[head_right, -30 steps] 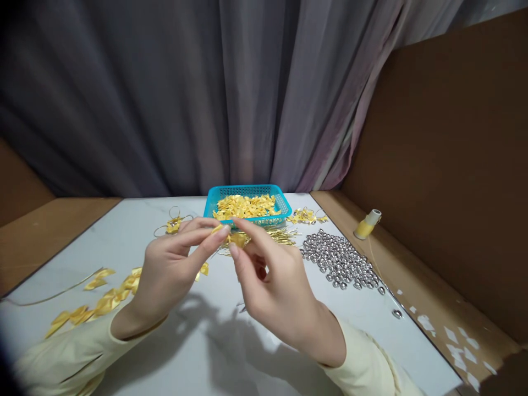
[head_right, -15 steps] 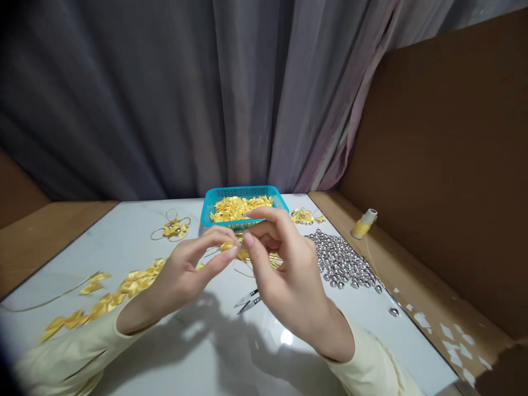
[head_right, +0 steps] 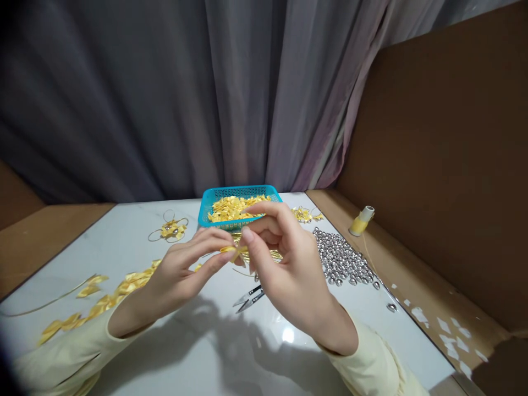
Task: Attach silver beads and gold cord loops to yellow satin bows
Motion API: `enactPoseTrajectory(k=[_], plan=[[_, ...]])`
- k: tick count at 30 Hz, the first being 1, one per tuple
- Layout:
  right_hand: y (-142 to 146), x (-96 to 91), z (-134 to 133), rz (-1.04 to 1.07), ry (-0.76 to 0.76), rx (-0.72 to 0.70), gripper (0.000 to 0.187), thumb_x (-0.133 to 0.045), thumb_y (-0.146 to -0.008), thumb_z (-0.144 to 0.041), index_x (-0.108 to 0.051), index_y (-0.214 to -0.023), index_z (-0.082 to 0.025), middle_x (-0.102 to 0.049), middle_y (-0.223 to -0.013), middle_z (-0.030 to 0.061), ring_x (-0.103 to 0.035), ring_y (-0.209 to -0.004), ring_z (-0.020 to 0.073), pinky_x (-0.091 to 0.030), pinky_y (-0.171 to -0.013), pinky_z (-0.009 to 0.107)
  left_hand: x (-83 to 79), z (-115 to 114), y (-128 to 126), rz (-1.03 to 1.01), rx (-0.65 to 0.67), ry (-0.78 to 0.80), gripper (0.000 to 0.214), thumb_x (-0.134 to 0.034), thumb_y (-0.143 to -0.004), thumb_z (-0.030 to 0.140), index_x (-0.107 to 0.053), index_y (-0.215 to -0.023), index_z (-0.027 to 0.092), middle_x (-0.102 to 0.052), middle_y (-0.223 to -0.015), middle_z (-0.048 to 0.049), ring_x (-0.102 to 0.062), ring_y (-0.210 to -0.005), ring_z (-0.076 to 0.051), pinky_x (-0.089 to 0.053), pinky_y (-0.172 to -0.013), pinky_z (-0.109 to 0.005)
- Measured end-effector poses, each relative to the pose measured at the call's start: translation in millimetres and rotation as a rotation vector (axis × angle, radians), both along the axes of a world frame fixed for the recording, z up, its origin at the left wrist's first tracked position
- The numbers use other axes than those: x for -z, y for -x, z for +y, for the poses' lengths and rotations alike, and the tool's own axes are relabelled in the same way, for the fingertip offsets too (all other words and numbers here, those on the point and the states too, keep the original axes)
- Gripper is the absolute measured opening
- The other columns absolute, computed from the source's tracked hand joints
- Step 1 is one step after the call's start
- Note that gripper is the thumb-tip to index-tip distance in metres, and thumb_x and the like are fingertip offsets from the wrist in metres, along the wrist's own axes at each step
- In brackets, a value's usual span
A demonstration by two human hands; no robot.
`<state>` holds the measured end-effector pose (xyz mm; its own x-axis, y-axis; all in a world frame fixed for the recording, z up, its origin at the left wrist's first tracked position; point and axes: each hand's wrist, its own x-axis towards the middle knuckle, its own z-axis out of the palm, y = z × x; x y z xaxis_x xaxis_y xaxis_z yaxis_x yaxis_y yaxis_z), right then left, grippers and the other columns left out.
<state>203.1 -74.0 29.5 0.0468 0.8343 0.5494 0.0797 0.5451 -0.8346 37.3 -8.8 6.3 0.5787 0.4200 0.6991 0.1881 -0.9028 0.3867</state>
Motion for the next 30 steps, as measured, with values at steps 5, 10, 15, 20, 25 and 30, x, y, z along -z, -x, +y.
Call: enactPoseTrajectory(k=[5,10,15,20,25,30], plan=[[-1.7,-0.2,-1.7,-0.063,-0.005,0.032,0.014,-0.050,-0.087,-0.015,-0.050,-0.100,-0.022,-0.058,-0.074,-0.0020,-0.053,-0.054,0.0077,-0.045,-0.049,0.023,-2.7,-3.3,1.1,-0.027,-0.067,0.025,0.007,-0.054,-0.085,0.015,-0.059,-0.084,0.018,-0.063,-0.080,-0.0022,-0.057,-0.078,-0.015,-0.046,-0.071,-0.031],[-4.8,-1.7,-3.8,-0.280,-0.005,0.075,0.011,-0.046,-0.086,-0.011,-0.054,-0.087,-0.020,-0.054,-0.074,-0.0020,-0.046,-0.055,0.0069,-0.040,-0.046,0.021,-4.7,-3.1,1.9,-0.094,-0.127,0.029,0.008,-0.054,-0.084,0.013,-0.058,-0.081,0.019,-0.062,-0.080,-0.0004,-0.057,-0.077,-0.013,-0.046,-0.073,-0.029],[-3.0,-1.5,-4.4,-0.475,0.003,0.103,0.014,-0.044,-0.083,-0.007,-0.052,-0.080,-0.018,-0.050,-0.069,-0.0024,-0.042,-0.055,0.0070,-0.034,-0.046,0.021,-2.5,0.8,4.0,-0.120,-0.195,-0.140,0.010,-0.055,-0.083,0.010,-0.056,-0.083,0.019,-0.062,-0.078,0.0002,-0.056,-0.078,-0.014,-0.045,-0.074,-0.031],[-0.5,2.0,-0.3,-0.402,0.087,0.131,0.006,-0.050,-0.084,-0.017,-0.049,-0.089,-0.020,-0.047,-0.065,-0.0043,-0.038,-0.047,0.0064,-0.029,-0.043,0.022,-1.7,3.8,6.5,-0.106,-0.203,-0.238,0.014,-0.056,-0.081,0.007,-0.055,-0.088,0.020,-0.063,-0.077,0.0000,-0.056,-0.079,-0.015,-0.045,-0.074,-0.033],[-3.5,-3.2,10.6,-0.150,0.350,-0.168,0.008,-0.050,-0.085,-0.024,-0.048,-0.091,-0.019,-0.059,-0.072,-0.0006,-0.036,-0.042,0.0054,-0.028,-0.041,0.022,-4.9,3.5,7.3,-0.099,-0.206,-0.256,0.014,-0.056,-0.082,0.007,-0.054,-0.086,0.020,-0.062,-0.075,0.0002,-0.055,-0.075,-0.015,-0.045,-0.071,-0.032],[-10.1,-6.7,22.8,0.090,0.560,-0.505,0.018,-0.039,-0.090,-0.028,-0.051,-0.097,-0.017,-0.066,-0.067,0.0044,-0.030,-0.033,0.0043,-0.021,-0.038,0.022,-6.9,4.9,7.2,-0.106,-0.238,-0.312,0.014,-0.055,-0.082,0.008,-0.055,-0.085,0.021,-0.061,-0.070,0.0009,-0.055,-0.074,-0.016,-0.045,-0.069,-0.033]])
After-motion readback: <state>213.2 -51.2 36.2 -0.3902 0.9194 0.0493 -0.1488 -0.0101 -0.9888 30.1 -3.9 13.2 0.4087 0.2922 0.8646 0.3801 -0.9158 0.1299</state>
